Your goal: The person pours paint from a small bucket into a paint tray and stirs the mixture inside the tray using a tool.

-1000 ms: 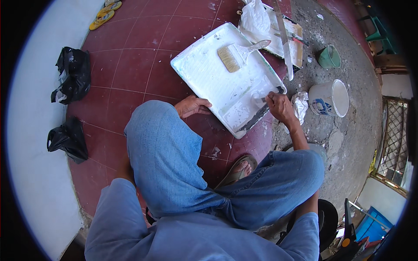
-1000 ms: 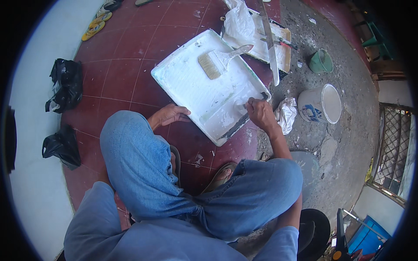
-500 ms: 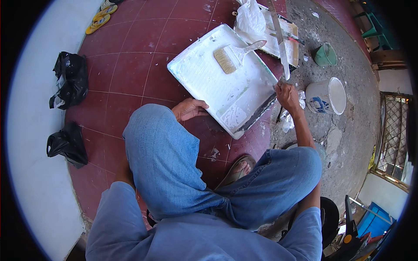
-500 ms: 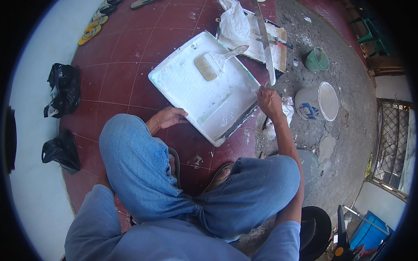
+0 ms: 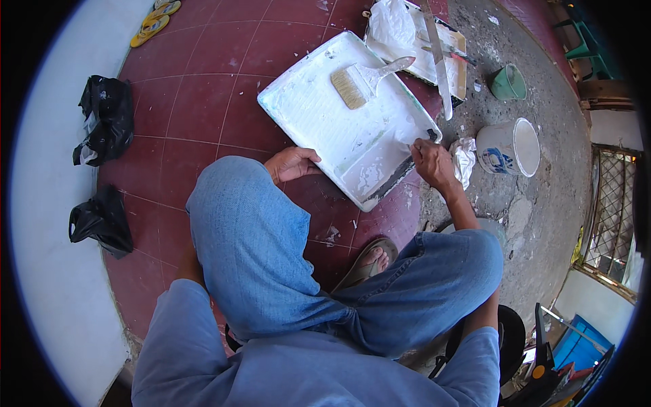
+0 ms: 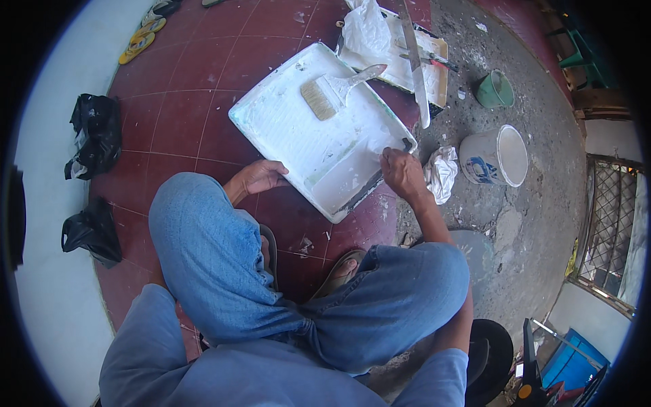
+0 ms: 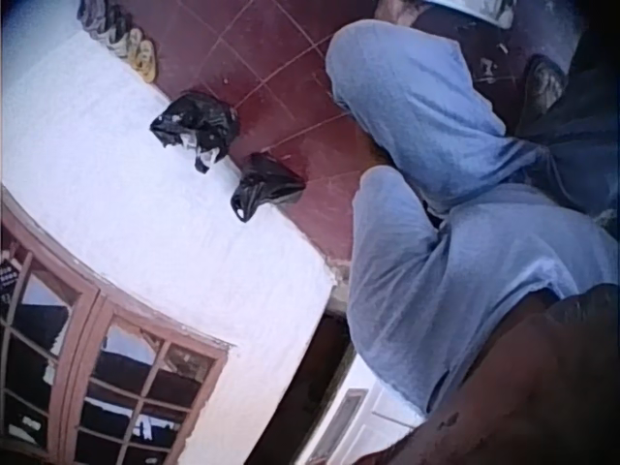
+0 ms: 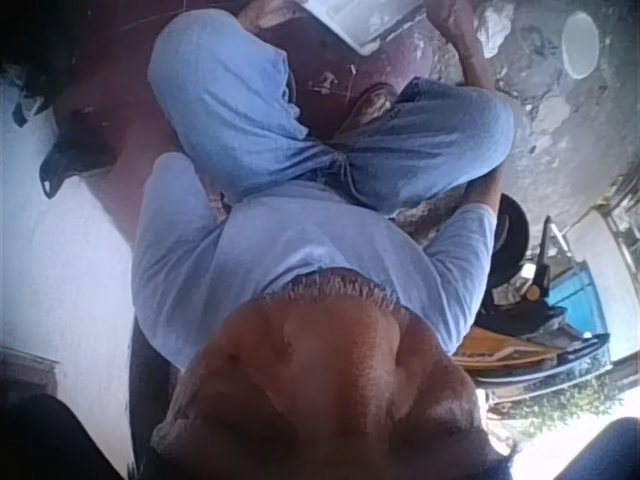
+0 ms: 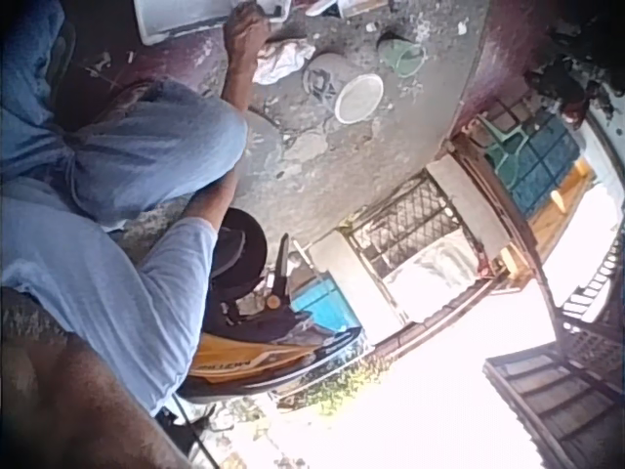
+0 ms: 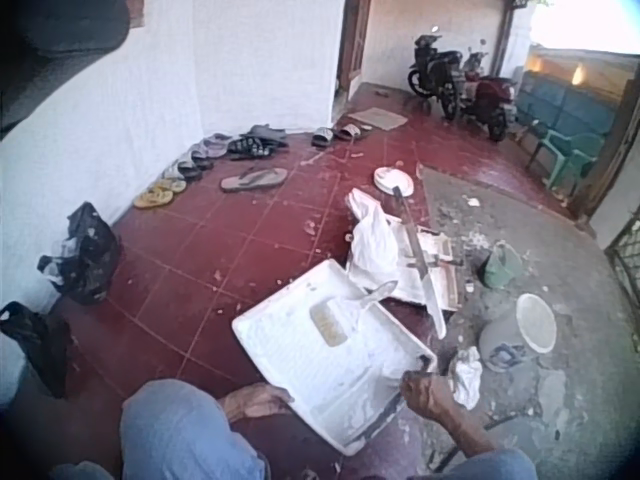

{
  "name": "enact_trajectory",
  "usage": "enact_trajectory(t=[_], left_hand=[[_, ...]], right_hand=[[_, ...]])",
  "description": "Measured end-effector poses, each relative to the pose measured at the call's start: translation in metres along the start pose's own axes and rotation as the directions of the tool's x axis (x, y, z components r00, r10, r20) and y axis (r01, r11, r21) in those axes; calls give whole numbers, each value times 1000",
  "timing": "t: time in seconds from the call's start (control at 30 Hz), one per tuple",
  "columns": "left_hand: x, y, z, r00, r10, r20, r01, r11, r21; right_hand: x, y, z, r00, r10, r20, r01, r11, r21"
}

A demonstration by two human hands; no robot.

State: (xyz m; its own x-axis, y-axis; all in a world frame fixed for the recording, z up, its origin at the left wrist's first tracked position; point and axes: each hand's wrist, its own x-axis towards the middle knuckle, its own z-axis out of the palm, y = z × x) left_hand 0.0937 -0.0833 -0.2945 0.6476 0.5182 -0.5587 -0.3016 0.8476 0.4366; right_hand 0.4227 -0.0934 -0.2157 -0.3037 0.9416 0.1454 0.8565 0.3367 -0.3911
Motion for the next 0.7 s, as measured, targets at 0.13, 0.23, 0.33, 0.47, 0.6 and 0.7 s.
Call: enact_trajectory(t=[0.13, 0.23, 0.33, 0.47, 0.6, 0.7], left_hand=[[2, -5, -4, 1000, -15, 5, 15, 999, -50], [5, -5, -5, 1000, -9, 24, 11, 998, -66], [0, -10, -9, 999, -19, 27, 21, 996, -87], [-3, -22, -11, 999, -13, 41, 17, 993, -113], [-13, -26, -8, 997, 44, 64, -37, 993, -110], [-19, -27, -3, 998, 23, 64, -16, 995, -102]], right_hand=[[1, 1, -9, 996, 82, 29, -85, 993, 84], [8, 13, -11, 985, 167, -53, -167, 986, -1], [11, 12, -6, 981, 156, -119, -163, 985, -57], [7, 5, -16, 980, 151, -127, -165, 981, -105], [7, -1, -26, 975, 121, -189, -141, 985, -98], [4, -5, -31, 977, 127, -169, -145, 985, -96]])
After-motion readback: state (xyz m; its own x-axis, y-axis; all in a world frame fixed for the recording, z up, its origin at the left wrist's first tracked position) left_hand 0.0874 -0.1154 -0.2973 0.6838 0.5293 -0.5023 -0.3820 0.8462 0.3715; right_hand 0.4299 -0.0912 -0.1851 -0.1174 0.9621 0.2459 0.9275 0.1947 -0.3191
